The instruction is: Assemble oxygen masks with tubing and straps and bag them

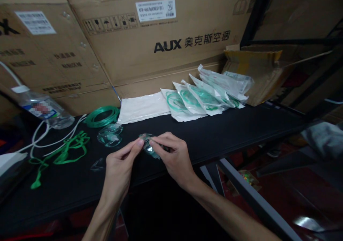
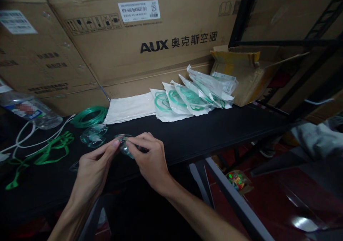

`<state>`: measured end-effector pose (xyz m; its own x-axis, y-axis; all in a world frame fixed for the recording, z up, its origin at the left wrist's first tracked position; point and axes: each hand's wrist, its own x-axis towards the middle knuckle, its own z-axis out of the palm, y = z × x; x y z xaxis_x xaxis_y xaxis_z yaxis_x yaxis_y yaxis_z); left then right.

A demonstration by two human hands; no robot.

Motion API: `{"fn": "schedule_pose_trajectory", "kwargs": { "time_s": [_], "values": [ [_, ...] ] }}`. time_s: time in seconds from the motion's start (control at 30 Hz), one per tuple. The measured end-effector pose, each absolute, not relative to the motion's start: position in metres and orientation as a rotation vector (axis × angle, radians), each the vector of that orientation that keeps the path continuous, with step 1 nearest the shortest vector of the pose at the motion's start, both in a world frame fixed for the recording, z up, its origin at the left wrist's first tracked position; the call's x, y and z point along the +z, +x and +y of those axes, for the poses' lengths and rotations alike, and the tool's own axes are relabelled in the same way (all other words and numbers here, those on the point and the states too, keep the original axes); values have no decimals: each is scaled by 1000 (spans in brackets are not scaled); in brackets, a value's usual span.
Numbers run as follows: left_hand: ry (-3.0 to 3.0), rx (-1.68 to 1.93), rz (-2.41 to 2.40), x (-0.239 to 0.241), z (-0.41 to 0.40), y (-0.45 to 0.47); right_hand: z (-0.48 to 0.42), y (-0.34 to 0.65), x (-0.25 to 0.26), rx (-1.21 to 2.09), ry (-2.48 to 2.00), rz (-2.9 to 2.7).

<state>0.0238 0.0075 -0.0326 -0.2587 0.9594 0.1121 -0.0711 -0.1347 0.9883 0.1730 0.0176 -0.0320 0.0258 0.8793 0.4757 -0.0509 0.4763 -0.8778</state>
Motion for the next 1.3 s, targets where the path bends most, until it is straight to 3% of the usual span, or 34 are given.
{"fn": "schedule_pose_trajectory", "kwargs": {
  "time_s": [0.2, 0.53, 0.9, 1.3],
  "values": [
    [1145, 1532, 1346, -34, 8, 23, 18, 174, -34, 776, -765, -1440],
    [1081, 1512, 1275, -29, 8, 26, 25, 180, -34, 1030, -638, -1402],
    [1104, 1578, 1362, -35, 7, 26, 21, 179, -35, 907, -713, -1454],
    [1016, 1511, 1217, -21, 3, 32, 26, 188, -27, 1376, -578, -1294]
  ]
}}
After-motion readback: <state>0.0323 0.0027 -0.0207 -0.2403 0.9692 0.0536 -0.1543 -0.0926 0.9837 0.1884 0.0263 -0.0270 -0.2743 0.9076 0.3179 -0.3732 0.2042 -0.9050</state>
